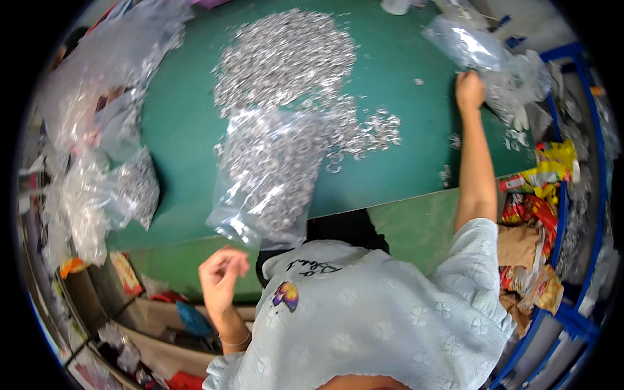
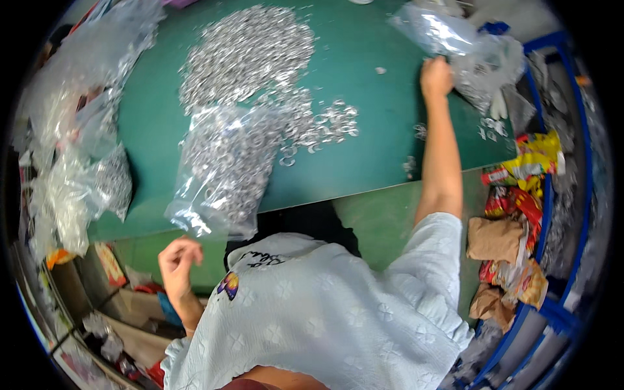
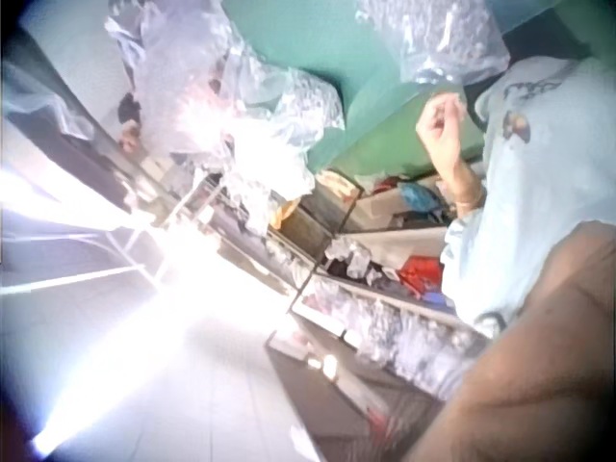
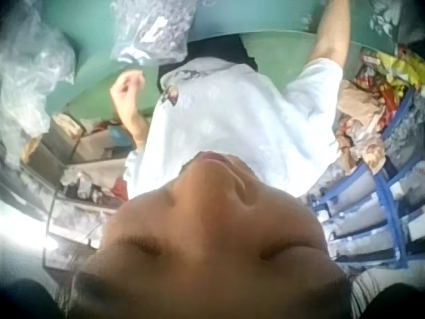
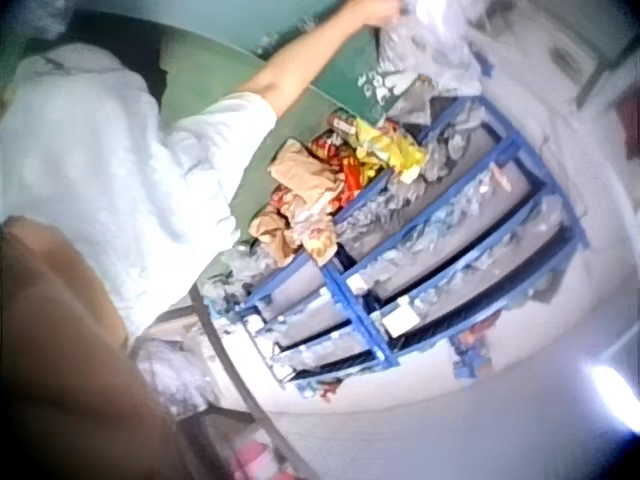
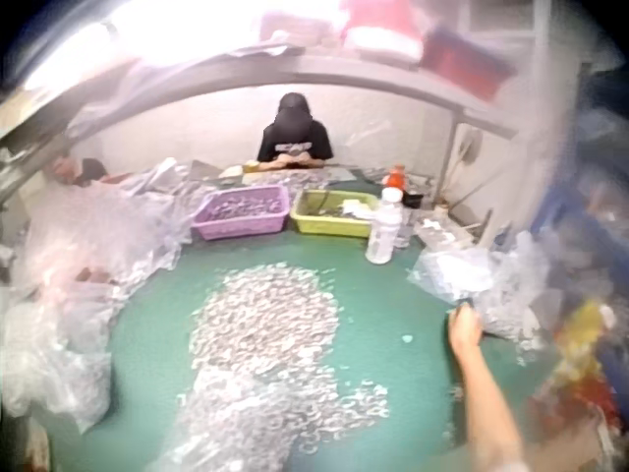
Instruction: The person sorts small metal rings by hand on a green workbench, gathers them into piles, and places them into plastic bags.
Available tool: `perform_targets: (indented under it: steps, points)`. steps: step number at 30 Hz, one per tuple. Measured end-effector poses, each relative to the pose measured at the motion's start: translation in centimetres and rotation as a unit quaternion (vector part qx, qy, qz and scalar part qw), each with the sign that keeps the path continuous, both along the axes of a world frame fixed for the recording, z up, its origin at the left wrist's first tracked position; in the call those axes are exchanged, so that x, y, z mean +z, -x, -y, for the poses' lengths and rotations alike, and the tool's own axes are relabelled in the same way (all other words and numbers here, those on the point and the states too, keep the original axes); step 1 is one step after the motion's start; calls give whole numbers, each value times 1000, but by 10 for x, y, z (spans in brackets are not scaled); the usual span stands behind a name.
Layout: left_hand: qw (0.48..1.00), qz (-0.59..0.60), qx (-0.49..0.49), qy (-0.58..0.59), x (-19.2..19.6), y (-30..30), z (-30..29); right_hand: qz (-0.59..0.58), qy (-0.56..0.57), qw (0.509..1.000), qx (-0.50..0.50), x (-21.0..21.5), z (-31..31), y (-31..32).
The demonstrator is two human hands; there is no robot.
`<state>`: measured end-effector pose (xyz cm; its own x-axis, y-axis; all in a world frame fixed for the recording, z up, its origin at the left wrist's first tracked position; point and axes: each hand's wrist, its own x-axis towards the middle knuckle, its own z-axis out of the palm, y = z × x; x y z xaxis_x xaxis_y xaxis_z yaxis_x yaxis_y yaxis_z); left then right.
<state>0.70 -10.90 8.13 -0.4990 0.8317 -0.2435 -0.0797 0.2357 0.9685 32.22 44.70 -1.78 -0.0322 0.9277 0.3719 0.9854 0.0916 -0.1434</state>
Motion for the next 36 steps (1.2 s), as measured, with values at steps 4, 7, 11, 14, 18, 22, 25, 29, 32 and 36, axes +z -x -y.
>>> perform_targets:
  steps: [4, 7, 11, 14, 18, 22, 25, 29, 32, 36]
  points:
    - [985, -164, -30, 53, -21, -9, -22, 67, -6, 997, -27, 5, 3, 10]
    - [921, -384, -48, 48, -40, -14, -43, -25, -92, 992, 84, 28, 53, 49]
    - [875, -459, -149, 30, -41, -14, -79, -218, 162, 854, 444, 69, 174, 112]
    - [847, -502, -177, 18, -53, -11, -97, -153, 161, 719, 658, 83, 265, 137]
    - [831, -527, -179, 23, -68, -4, -117, -157, 165, 669, 708, 89, 342, 164]
    - [836, -505, -215, 14, -69, 6, -137, -101, 69, 704, 700, 64, 359, 178]
    - [874, -450, -177, -42, -76, 25, -133, -202, 60, 725, 656, 77, 336, 186]
    - [916, -359, -157, -89, -44, 46, -138, -302, 118, 747, 580, 116, 305, 196]
    - [873, -450, -175, -74, -32, 55, -133, -351, 142, 744, 551, 132, 292, 198]
    - [841, -447, -284, 109, 15, 43, -120, -380, 170, 768, 486, 144, 281, 188]
